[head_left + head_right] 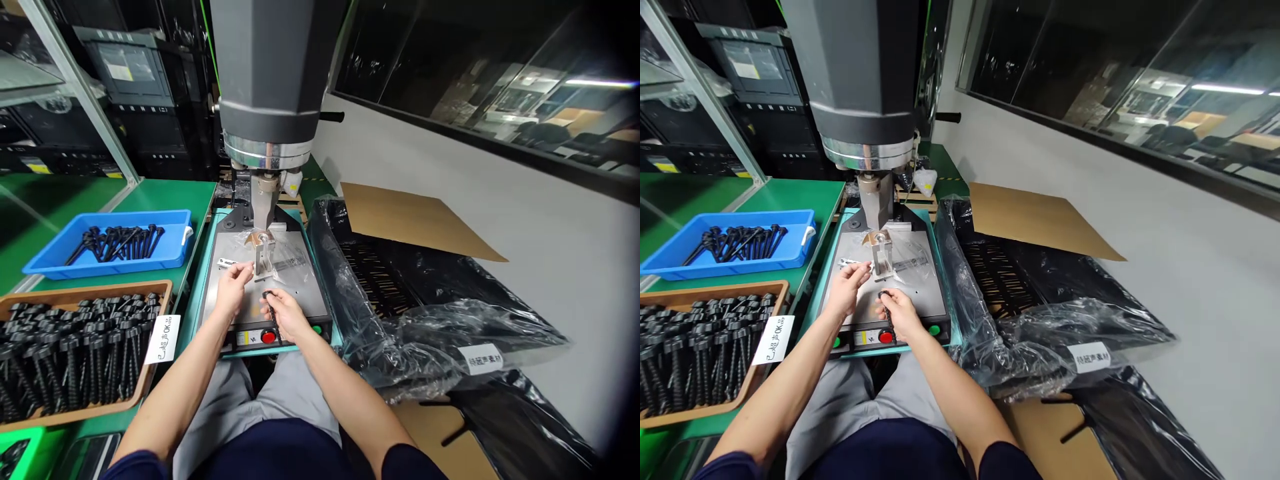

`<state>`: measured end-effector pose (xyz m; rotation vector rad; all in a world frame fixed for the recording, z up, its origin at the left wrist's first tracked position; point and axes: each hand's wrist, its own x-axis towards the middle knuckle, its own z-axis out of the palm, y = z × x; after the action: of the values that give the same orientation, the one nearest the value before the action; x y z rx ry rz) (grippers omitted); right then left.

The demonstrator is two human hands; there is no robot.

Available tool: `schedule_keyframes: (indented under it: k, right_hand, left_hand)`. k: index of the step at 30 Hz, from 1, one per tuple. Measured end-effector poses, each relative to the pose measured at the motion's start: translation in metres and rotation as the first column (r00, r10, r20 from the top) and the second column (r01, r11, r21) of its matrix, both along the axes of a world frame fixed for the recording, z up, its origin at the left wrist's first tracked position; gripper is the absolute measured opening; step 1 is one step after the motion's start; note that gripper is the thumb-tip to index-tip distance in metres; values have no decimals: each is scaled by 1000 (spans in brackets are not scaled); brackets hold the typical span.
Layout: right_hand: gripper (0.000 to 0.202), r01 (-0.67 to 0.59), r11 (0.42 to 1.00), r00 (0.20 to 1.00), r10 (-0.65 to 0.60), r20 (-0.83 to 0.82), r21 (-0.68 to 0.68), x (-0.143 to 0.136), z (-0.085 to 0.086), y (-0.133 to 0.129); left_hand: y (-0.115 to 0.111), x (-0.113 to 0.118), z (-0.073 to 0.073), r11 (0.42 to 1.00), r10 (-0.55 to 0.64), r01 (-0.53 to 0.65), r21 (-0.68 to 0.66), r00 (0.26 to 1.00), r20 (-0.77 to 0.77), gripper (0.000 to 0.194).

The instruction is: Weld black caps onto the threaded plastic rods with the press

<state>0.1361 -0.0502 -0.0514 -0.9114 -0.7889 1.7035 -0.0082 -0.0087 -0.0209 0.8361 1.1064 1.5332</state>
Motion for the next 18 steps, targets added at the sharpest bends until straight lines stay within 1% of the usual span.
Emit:
schedule_keyframes:
  k: [2, 4, 7, 10, 12, 13, 15, 18]
  right_hand:
    - [38, 18, 999, 1000, -18, 9, 35, -10, -2, 14]
    - [39, 47, 997, 999, -48, 23, 61, -21, -2, 31]
    - [37, 62, 995, 998, -63, 21, 74, -38, 3, 52]
    - [37, 42, 995, 999, -43, 5, 86, -49, 10, 65]
    - [38, 47, 994, 999, -48, 8, 99, -52, 13, 68]
    - [39, 70, 992, 997, -72, 17, 109, -53, 14, 69]
    - [43, 152, 979, 986, -159, 45, 134, -52, 14, 69]
    - [51, 241, 949, 958, -267, 109, 205, -47, 14, 69]
  left_hand:
    - [14, -1, 12, 999, -2, 0, 32, 997, 76, 33]
    - [22, -3, 25, 999, -33, 27, 45, 990, 139, 35]
    - [29, -7, 37, 996, -88, 87, 17, 967, 238, 40]
    - [34, -12, 40, 992, -110, 123, -21, 939, 325, 47]
    - [38, -13, 42, 991, -97, 125, -56, 928, 360, 46]
    - [40, -14, 43, 991, -79, 114, -73, 927, 366, 44]
    - [44, -13, 45, 993, -38, 77, -95, 933, 357, 37]
    - [47, -11, 48, 997, -7, 33, -76, 945, 328, 29]
